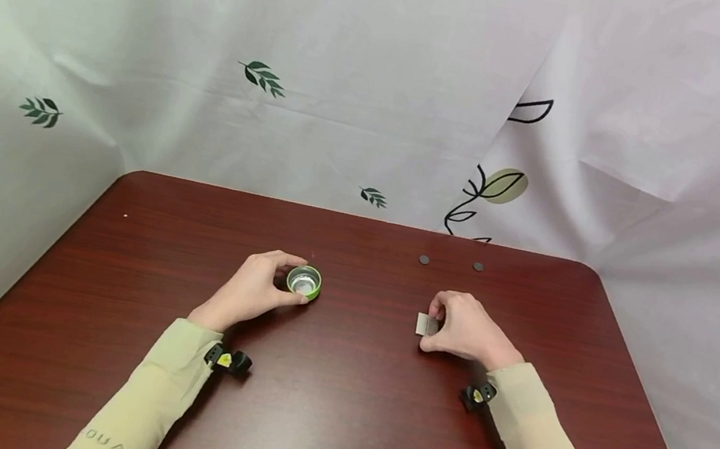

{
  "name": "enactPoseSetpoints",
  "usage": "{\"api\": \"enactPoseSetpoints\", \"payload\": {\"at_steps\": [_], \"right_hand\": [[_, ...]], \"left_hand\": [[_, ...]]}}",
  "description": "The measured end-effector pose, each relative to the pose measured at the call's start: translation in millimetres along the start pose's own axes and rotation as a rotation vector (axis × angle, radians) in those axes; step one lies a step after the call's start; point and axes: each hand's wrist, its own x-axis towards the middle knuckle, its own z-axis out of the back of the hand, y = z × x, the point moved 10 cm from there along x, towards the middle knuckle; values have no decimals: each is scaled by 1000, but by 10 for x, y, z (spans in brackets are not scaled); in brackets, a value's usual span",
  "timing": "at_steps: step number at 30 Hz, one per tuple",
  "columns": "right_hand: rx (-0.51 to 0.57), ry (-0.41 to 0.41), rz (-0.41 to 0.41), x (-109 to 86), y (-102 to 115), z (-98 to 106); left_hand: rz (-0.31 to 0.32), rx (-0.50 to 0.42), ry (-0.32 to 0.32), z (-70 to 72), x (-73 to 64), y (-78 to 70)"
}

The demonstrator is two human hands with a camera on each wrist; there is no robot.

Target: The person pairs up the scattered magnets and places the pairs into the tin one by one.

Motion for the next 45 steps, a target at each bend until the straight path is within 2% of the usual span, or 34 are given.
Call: {"api": "enactPoseSetpoints", "payload": {"at_steps": [15,29,37,45], "right_hand": [[24,-53,24,-22,55,75],[51,-81,41,-28,125,149],[72,-97,56,-27,177,193],[72,-125,96,-3,325,273]], "left_hand": [[-14,-17,62,-271,50,-152],[-63,-25,106,-539,109,-360],[-69,-16,130,-638,128,-423],[-73,-17,129,-657,133,-462]]}}
